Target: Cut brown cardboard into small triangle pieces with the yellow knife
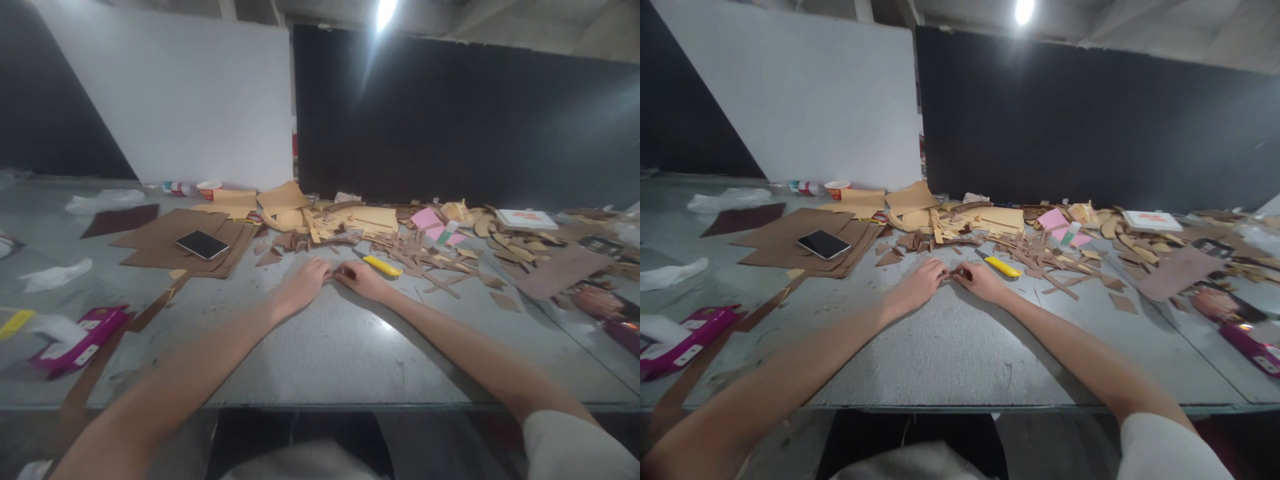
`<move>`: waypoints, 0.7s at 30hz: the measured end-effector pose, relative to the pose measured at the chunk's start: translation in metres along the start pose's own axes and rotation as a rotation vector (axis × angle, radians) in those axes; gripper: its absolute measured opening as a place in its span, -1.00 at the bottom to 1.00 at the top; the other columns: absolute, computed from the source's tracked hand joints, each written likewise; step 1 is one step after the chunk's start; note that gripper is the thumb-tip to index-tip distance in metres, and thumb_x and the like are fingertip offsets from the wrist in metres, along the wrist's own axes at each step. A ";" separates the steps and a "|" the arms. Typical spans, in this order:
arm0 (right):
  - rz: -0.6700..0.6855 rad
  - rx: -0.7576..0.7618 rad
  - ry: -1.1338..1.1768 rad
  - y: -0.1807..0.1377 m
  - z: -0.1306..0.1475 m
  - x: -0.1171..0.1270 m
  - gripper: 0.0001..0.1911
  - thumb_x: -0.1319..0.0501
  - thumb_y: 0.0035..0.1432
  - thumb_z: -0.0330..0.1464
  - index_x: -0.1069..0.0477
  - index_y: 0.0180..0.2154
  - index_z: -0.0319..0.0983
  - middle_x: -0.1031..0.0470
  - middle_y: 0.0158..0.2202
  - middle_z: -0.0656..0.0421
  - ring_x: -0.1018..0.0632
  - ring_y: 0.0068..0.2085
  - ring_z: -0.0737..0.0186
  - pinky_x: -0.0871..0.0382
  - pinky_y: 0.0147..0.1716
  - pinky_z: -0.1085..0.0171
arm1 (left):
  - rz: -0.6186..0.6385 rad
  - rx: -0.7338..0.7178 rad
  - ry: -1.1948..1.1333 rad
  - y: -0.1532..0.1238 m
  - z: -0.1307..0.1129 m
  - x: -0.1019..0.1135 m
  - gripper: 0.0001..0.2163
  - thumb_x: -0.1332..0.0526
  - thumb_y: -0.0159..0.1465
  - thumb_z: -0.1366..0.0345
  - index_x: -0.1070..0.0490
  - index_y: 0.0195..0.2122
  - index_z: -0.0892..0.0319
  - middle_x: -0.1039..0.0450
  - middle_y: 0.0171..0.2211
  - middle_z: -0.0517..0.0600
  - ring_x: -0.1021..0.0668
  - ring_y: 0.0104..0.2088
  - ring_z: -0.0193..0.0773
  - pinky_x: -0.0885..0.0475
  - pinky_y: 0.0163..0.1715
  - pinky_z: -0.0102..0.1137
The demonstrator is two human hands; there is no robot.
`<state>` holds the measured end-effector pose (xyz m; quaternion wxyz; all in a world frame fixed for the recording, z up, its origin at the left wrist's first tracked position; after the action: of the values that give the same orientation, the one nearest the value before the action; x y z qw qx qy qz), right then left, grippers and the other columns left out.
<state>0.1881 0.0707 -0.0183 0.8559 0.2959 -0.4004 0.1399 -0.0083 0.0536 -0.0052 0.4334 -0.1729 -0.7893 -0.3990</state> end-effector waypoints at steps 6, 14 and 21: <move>-0.121 0.143 0.017 -0.002 -0.002 0.003 -0.74 -0.21 0.52 -0.26 -0.64 -0.15 -0.21 -0.61 -0.30 0.13 -0.53 -0.33 0.21 -0.36 -0.29 0.27 | -0.039 -0.006 0.017 0.000 -0.003 0.002 -0.86 -0.07 0.60 0.34 -0.40 -0.07 0.15 -0.50 -0.08 0.09 -0.53 0.06 -0.07 -0.47 0.12 -0.15; -0.078 0.271 -0.623 -0.005 0.001 -0.005 -0.71 -0.19 0.55 -0.36 -0.71 -0.13 -0.22 -0.56 -0.39 0.11 -0.50 -0.33 0.17 -0.22 -0.22 0.17 | -0.004 -0.009 0.062 0.002 0.004 -0.005 -0.72 -0.10 0.49 0.50 -0.50 0.13 0.19 -0.58 0.11 0.15 -0.54 0.20 -0.05 -0.43 0.29 -0.10; -0.014 0.333 -0.695 -0.005 0.010 -0.006 -0.73 -0.18 0.58 -0.35 -0.67 -0.07 -0.24 -0.55 -0.35 0.11 -0.51 -0.30 0.15 -0.19 -0.19 0.15 | 0.105 -0.060 0.099 0.002 0.012 -0.016 -0.67 -0.11 0.47 0.50 -0.58 0.14 0.20 -0.64 0.12 0.14 -0.58 0.19 -0.05 -0.46 0.28 -0.10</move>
<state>0.1812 0.0605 -0.0200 0.6102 0.4636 -0.6364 0.0884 -0.0047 0.0649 -0.0207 0.4867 -0.2069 -0.7446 -0.4073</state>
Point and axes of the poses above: each hand's wrist, its own y-axis towards the middle knuckle, its own x-axis out of the back of the hand, z = x × y, the point moved 4 cm from there along y, towards the middle knuckle
